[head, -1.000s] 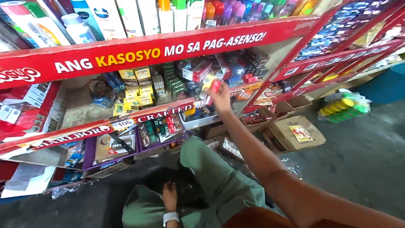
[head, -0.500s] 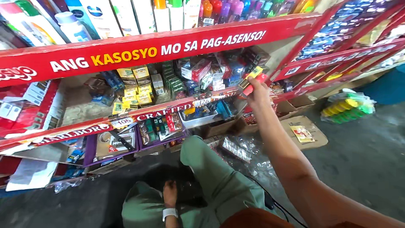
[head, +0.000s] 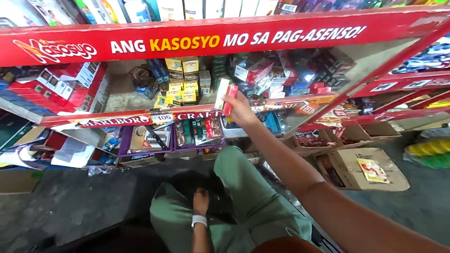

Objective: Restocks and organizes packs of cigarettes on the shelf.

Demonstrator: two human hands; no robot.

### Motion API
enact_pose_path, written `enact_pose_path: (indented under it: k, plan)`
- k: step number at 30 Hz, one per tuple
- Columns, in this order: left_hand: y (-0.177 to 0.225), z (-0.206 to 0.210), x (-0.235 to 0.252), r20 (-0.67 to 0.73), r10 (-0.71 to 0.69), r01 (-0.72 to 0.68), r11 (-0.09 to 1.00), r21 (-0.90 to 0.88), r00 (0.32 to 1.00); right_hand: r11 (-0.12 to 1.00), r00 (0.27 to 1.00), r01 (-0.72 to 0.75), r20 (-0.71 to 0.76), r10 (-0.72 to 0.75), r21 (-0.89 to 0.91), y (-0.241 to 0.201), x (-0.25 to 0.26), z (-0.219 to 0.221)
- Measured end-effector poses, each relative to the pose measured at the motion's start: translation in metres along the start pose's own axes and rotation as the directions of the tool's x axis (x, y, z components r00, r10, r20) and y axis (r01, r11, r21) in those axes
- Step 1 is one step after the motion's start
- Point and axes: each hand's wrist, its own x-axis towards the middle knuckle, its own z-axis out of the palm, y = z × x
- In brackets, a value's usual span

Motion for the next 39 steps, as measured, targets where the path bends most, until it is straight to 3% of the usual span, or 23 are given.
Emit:
enact_pose_path:
  k: [2, 5, 8, 11, 14, 16, 18, 20, 21, 22, 24, 26, 30, 33, 36, 37, 39]
  plan:
    - [0.001, -0.001, -0.001, 0.013, -0.017, 0.017, 1.0, 0.001, 1.0, 0.993, 0.999, 0.049, 0.017, -0.048, -0.105, 0.009, 0.019, 0.021]
    - [0.001, -0.003, -0.003, 0.018, -0.026, 0.027, 0.999, -0.019, 0.999, 0.924, 0.954, 0.276, -0.039, -0.296, -0.266, 0.025, 0.063, 0.053]
    - [0.0, -0.003, -0.001, 0.016, -0.02, 0.021, 0.998, -0.066, 1.0, 0.767, 0.855, 0.398, -0.099, -0.509, -0.502, 0.039, 0.094, 0.066]
    - [0.0, -0.004, 0.0, 0.014, -0.018, 0.019, 0.994, -0.106, 1.0, 0.591, 0.795, 0.392, -0.064, -0.603, -0.705, 0.044, 0.103, 0.07]
    - [-0.001, -0.006, 0.0, 0.024, -0.027, 0.03, 0.99, -0.134, 0.999, 0.46, 0.728, 0.429, -0.004, -0.685, -0.777, 0.045, 0.09, 0.08]
    - [-0.002, -0.008, 0.0, 0.037, -0.022, 0.027, 0.987, -0.156, 0.999, 0.329, 0.645, 0.557, 0.147, -0.75, -0.763, 0.044, 0.082, 0.099]
    - [-0.002, -0.009, 0.0, 0.039, -0.012, 0.018, 0.984, -0.175, 0.999, 0.193, 0.587, 0.706, 0.412, -0.697, -0.681, 0.034, 0.078, 0.133]
    - [-0.003, -0.01, 0.001, 0.043, -0.004, 0.012, 0.982, -0.188, 0.999, 0.075, 0.516, 0.82, 0.676, -0.526, -0.568, 0.026, 0.093, 0.177]
    - [-0.003, -0.01, 0.002, 0.049, -0.001, 0.011, 0.98, -0.198, 0.999, 0.052, 0.519, 0.835, 0.752, -0.407, -0.548, 0.025, 0.106, 0.201]
    - [-0.002, -0.011, 0.002, 0.055, 0.002, 0.009, 0.977, -0.214, 0.998, 0.049, 0.566, 0.816, 0.78, -0.268, -0.576, 0.026, 0.12, 0.224]
    - [0.001, -0.015, 0.002, 0.062, 0.014, 0.002, 0.968, -0.251, 0.998, 0.073, 0.704, 0.709, 0.71, -0.023, -0.701, 0.031, 0.151, 0.262]
    - [0.005, -0.019, 0.001, 0.054, 0.021, -0.004, 0.955, -0.296, 0.998, 0.059, 0.801, 0.586, 0.589, 0.104, -0.808, 0.038, 0.177, 0.283]
    - [0.006, -0.021, 0.003, 0.048, 0.016, 0.0, 0.948, -0.317, 0.999, -0.034, 0.878, 0.433, 0.413, 0.241, -0.901, 0.055, 0.195, 0.298]
    - [0.006, -0.021, 0.001, 0.063, -0.002, 0.02, 0.955, -0.296, 0.998, -0.122, 0.897, 0.417, 0.385, 0.217, -0.901, 0.055, 0.187, 0.295]
    - [0.005, -0.02, 0.001, 0.034, 0.008, 0.003, 0.948, -0.317, 0.999, -0.024, 0.847, 0.53, 0.53, -0.021, -0.848, 0.042, 0.166, 0.278]
    - [0.004, -0.02, 0.001, 0.0, 0.024, -0.023, 0.931, -0.363, 1.0, -0.006, 0.785, 0.607, 0.601, -0.148, -0.795, 0.036, 0.151, 0.27]
    - [0.005, -0.022, -0.004, -0.132, 0.074, -0.133, 0.843, -0.521, 0.988, -0.019, 0.563, 0.795, 0.749, -0.348, -0.606, 0.027, 0.109, 0.246]
